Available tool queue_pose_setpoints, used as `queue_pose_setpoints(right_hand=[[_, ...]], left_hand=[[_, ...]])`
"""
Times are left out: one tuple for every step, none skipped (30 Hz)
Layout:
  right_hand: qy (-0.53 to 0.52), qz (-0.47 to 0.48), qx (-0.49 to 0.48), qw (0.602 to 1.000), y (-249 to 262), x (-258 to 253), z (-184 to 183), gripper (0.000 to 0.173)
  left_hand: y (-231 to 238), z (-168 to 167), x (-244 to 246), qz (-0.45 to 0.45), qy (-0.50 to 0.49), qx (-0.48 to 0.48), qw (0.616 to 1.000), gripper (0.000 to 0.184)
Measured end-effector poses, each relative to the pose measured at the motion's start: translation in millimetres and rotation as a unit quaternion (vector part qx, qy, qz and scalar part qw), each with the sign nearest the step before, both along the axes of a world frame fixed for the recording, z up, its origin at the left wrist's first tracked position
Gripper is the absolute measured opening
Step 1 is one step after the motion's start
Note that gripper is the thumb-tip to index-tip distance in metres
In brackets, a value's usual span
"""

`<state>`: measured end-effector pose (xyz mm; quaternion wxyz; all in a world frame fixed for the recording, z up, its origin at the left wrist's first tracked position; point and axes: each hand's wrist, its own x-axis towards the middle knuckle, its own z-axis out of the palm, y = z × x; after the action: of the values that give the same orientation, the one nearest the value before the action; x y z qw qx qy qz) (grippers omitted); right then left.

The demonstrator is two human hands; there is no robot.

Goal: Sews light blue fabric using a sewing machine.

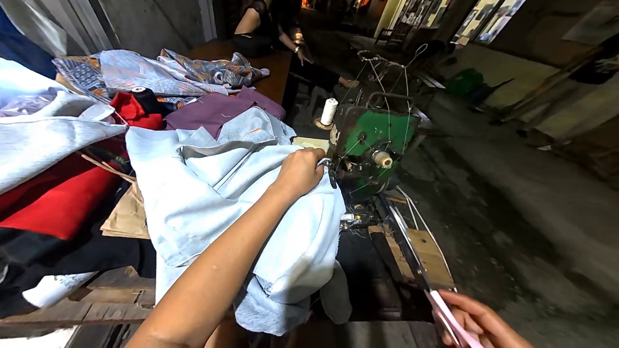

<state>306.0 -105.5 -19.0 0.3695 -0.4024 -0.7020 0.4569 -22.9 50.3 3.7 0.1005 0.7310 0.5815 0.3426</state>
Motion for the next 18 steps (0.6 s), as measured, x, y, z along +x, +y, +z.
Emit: queue_pose_setpoints(right_hand=[[0.036,-0.001,-0.004,0.999,0,-8,-1,0.053],[0.07,0.0,-0.002,0.998,1,-18,-2,0.049],[0.098,0.003,-0.004,0.995,3,-29,-3,0.047],[0.118,0.008,-0.01,0.993,5,-41,-3,0.044],[0.128,0.014,-0.018,0.991,6,-53,-2,0.042],[0.135,0.018,-0.029,0.99,8,-64,-1,0.041],[0.144,0.02,-0.048,0.988,11,-75,1,0.037],[0.158,0.021,-0.068,0.985,15,-85,1,0.036],[0.177,0.021,-0.085,0.98,21,-94,0,0.038],[0.197,0.019,-0.097,0.975,28,-101,-3,0.042],[0.215,0.018,-0.105,0.971,35,-107,-5,0.045],[0.228,0.017,-0.116,0.967,40,-112,-7,0.044],[0.237,0.01,-0.126,0.963,44,-116,-7,0.041],[0.247,0.004,-0.134,0.96,46,-119,-7,0.039],[0.252,-0.002,-0.137,0.958,47,-121,-7,0.038],[0.254,-0.006,-0.138,0.957,48,-123,-7,0.038],[0.255,-0.011,-0.14,0.957,47,-124,-6,0.037],[0.256,-0.016,-0.142,0.956,47,-126,-6,0.036]], left_hand=[[-1,-1,1,0.005,-0.006,0.006,1.0,0.018],[-3,-3,2,0.012,-0.013,0.02,1.0,0.018],[-5,-7,3,0.022,-0.018,0.04,0.999,0.017],[-6,-9,4,0.03,-0.023,0.051,0.998,0.016],[-8,-10,5,0.036,-0.029,0.056,0.997,0.016],[-9,-11,6,0.041,-0.033,0.059,0.997,0.016],[-10,-11,6,0.044,-0.036,0.06,0.997,0.016],[-10,-10,7,0.045,-0.038,0.058,0.997,0.015],[-11,-10,7,0.044,-0.039,0.056,0.997,0.015],[-11,-10,7,0.044,-0.039,0.052,0.997,0.016],[-11,-9,7,0.044,-0.039,0.047,0.997,0.016],[-11,-9,7,0.043,-0.039,0.043,0.997,0.016],[-11,-8,6,0.042,-0.041,0.039,0.998,0.016],[-12,-7,6,0.039,-0.043,0.034,0.998,0.016],[-12,-7,6,0.038,-0.044,0.032,0.998,0.016],[-12,-7,6,0.036,-0.046,0.031,0.998,0.016],[-12,-7,6,0.035,-0.047,0.03,0.998,0.016],[-12,-8,6,0.034,-0.046,0.031,0.998,0.016]])
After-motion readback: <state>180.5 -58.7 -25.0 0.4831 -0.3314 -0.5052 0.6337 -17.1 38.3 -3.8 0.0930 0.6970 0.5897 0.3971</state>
